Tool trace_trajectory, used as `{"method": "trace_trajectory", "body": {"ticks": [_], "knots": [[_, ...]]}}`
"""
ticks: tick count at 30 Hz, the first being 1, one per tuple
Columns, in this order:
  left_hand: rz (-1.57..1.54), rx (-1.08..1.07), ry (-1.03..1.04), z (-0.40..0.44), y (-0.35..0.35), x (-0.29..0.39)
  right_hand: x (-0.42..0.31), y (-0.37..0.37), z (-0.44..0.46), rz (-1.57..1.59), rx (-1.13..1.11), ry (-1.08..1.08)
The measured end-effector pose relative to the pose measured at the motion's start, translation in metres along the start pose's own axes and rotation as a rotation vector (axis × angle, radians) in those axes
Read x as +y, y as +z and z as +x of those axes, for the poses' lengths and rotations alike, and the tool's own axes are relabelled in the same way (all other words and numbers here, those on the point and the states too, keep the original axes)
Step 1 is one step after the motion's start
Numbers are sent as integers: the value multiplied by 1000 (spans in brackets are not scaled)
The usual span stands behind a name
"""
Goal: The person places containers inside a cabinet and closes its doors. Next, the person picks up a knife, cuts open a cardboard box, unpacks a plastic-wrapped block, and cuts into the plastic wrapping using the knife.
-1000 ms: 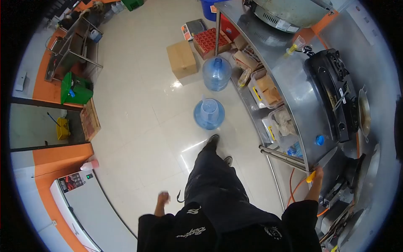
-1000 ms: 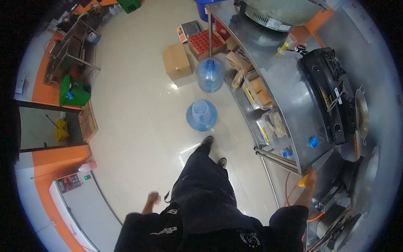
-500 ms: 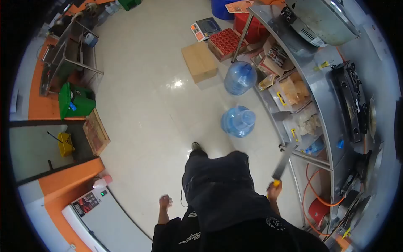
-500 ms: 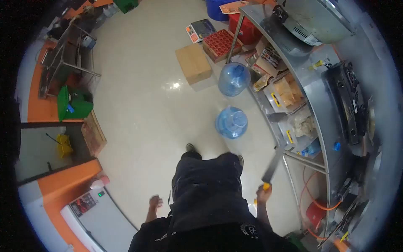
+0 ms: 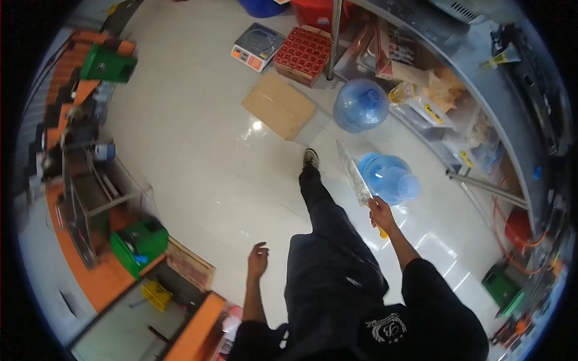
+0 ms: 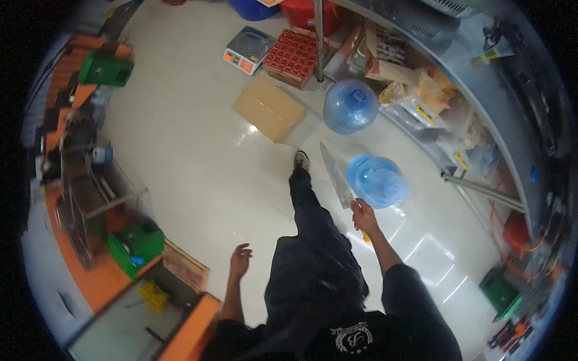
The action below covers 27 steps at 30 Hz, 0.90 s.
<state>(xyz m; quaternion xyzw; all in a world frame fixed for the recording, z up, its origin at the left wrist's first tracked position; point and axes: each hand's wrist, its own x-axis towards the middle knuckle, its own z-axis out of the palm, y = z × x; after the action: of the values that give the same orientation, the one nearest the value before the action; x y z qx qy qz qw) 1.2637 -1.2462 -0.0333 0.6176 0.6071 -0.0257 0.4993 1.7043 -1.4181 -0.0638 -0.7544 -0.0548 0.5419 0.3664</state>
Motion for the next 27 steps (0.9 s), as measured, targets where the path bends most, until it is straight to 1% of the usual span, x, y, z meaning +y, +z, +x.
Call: {"method": "trace_trajectory", "body": {"ticks": [1, 2, 3, 4, 5, 7, 8, 9, 11, 12, 13, 14, 15, 16, 17, 18, 19, 20, 21, 22, 23, 26, 27], "knots": [[6, -36, -19, 18, -12, 38, 0, 18, 30, 51, 12, 37], [-53, -47, -63, 43, -16, 50, -2, 38, 67, 105, 29, 68], [-137, -40, -77, 68, -20, 73, -5, 55, 99, 78, 49, 41], [-221, -38, -113, 87, -25, 91, -2, 74, 133, 3, 115, -5], [-249, -58, -99, 111, -28, 94, 1, 90, 165, 9, 102, 76], [-301, -82, -90, 167, -27, 104, -17, 122, 210, 19, 145, 49], [-295, -103, -91, 199, -22, 105, -11, 139, 236, -6, 166, 93], [-289, -124, -91, 228, -16, 103, 2, 156, 259, -2, 213, 48], [-276, -179, -94, 285, 1, 94, 26, 181, 290, -67, 251, 38], [-273, -208, -87, 314, 13, 89, 36, 187, 302, -99, 269, 26], [-239, -255, -5, 344, 22, 76, 45, 196, 312, -77, 279, 5], [-207, -291, 21, 372, 30, 73, 48, 203, 317, -73, 295, 26], [-250, -350, 89, 401, 40, 69, 50, 209, 321, -67, 298, 48], [-183, -362, 131, 426, 47, 66, 55, 216, 328, -64, 303, 62], [-177, -379, 167, 451, 57, 75, 71, 224, 334, -120, 344, 19], [-52, -417, 234, 478, 64, 80, 66, 227, 335, -63, 341, 80], [-54, -436, 197, 500, 69, 81, 76, 235, 334, -90, 387, 11], [9, -477, 259, 525, 75, 90, 86, 240, 337, -118, 434, -60], [74, -482, 298, 545, 84, 103, 90, 243, 339, -127, 436, -70], [127, -507, 395, 567, 89, 113, 90, 242, 341, -138, 442, -87], [176, -482, 391, 583, 98, 129, 88, 241, 343, -150, 447, -105], [249, -525, 500, 630, 119, 167, 79, 230, 352, -21, 294, 130], [269, -530, 533, 641, 127, 175, 91, 231, 358, -19, 290, 64]]}}
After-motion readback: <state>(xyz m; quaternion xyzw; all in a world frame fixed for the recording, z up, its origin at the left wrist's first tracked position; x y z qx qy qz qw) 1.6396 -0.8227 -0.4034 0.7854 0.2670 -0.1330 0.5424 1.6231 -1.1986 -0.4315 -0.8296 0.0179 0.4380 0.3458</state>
